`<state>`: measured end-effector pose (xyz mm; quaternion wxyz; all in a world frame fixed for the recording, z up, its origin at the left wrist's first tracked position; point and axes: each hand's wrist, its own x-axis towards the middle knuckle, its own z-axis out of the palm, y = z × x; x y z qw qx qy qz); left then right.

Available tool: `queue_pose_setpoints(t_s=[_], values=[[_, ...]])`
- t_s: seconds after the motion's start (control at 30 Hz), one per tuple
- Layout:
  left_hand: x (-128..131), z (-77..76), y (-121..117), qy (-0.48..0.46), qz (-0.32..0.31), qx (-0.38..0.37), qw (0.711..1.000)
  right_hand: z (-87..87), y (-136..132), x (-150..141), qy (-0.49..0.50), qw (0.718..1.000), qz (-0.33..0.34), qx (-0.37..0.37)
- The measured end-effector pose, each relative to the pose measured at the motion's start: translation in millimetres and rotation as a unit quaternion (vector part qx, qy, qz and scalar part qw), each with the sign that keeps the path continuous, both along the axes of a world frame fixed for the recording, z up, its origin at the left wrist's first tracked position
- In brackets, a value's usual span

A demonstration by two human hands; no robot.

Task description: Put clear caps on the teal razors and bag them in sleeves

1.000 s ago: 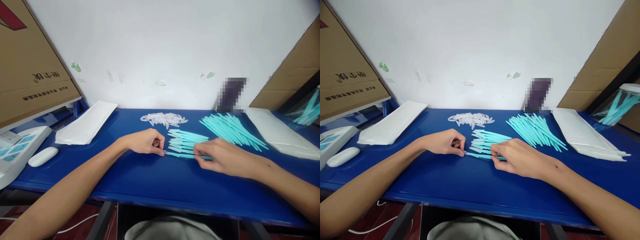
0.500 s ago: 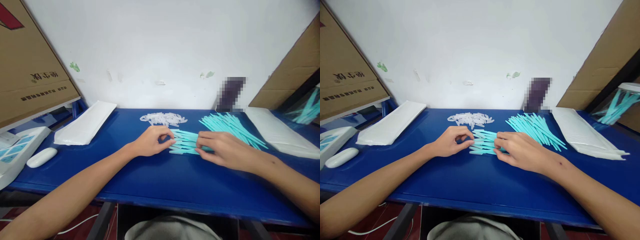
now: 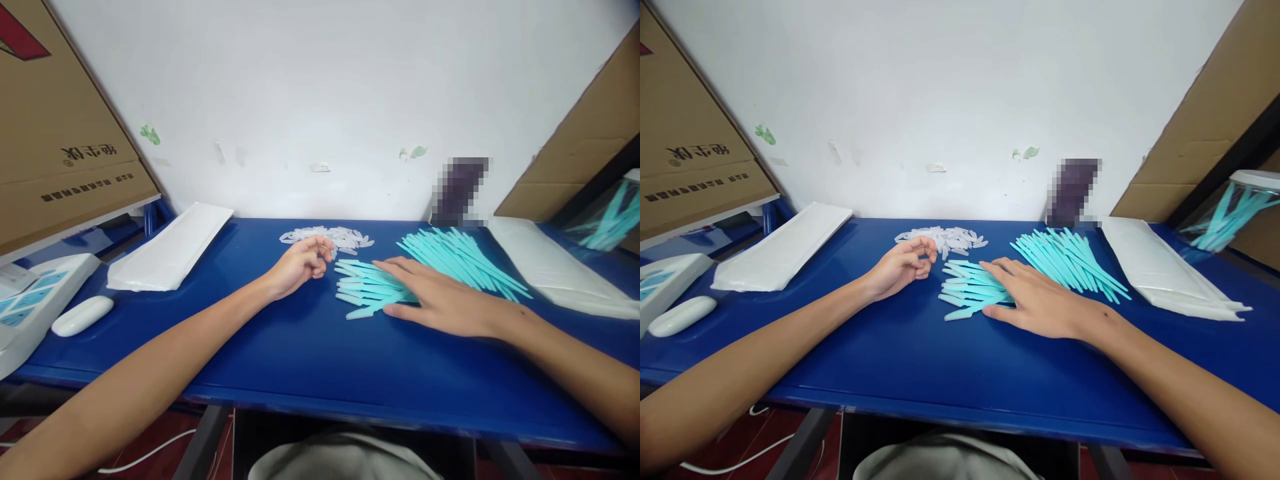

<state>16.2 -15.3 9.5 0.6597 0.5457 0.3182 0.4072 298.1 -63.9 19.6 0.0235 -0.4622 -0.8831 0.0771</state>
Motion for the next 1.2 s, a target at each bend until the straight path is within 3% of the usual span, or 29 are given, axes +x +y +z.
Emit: queue_pose_setpoints(t_s=[0.1,0.27,0.43,0.6,0.67,0.73,0.8,0.87,0.97,1.03,1.1,1.2], values=[[0.3,0.6,-0.6,-0.008,0.002,-0.019,1.000,1.0,4.5,3.0,0.012,1.000,-0.014,-0.019],[0.1,-2.4,2.8,-0.009,0.000,-0.016,1.000,6.9,10.2,3.7,0.063,0.997,0.027,-0.041],[1.3,-4.2,1.8,0.009,-0.006,-0.005,1.000,9.4,13.3,4.3,0.043,0.997,0.046,-0.052],[-0.9,-5.2,3.6,0.062,0.000,0.062,0.996,12.7,18.1,-6.8,0.001,0.999,0.044,-0.032],[-9.5,-2.4,10.0,0.142,0.020,0.140,0.980,15.6,19.6,-15.5,-0.039,0.998,0.038,-0.011],[-26.2,4.1,19.8,0.282,0.070,0.267,0.919,17.9,20.2,-23.1,-0.084,0.995,0.047,0.010],[-50.8,13.7,31.6,0.445,0.158,0.383,0.794,17.4,19.8,-26.7,-0.120,0.990,0.066,0.026],[-80.6,24.7,42.5,0.541,0.269,0.389,0.695,12.7,18.7,-25.5,-0.138,0.986,0.079,0.043],[-125.0,38.3,52.0,0.565,0.418,0.315,0.638,1.2,16.7,-18.5,-0.126,0.985,0.075,0.088],[-147.6,42.5,53.1,0.577,0.466,0.291,0.605,-4.4,15.4,-14.2,-0.095,0.985,0.077,0.126],[-162.4,41.7,52.1,0.625,0.463,0.249,0.576,-5.4,13.8,-12.3,-0.043,0.987,0.067,0.140],[-172.9,33.9,51.5,0.714,0.395,0.154,0.557,-0.8,10.3,-14.3,0.122,0.989,0.012,0.086]])
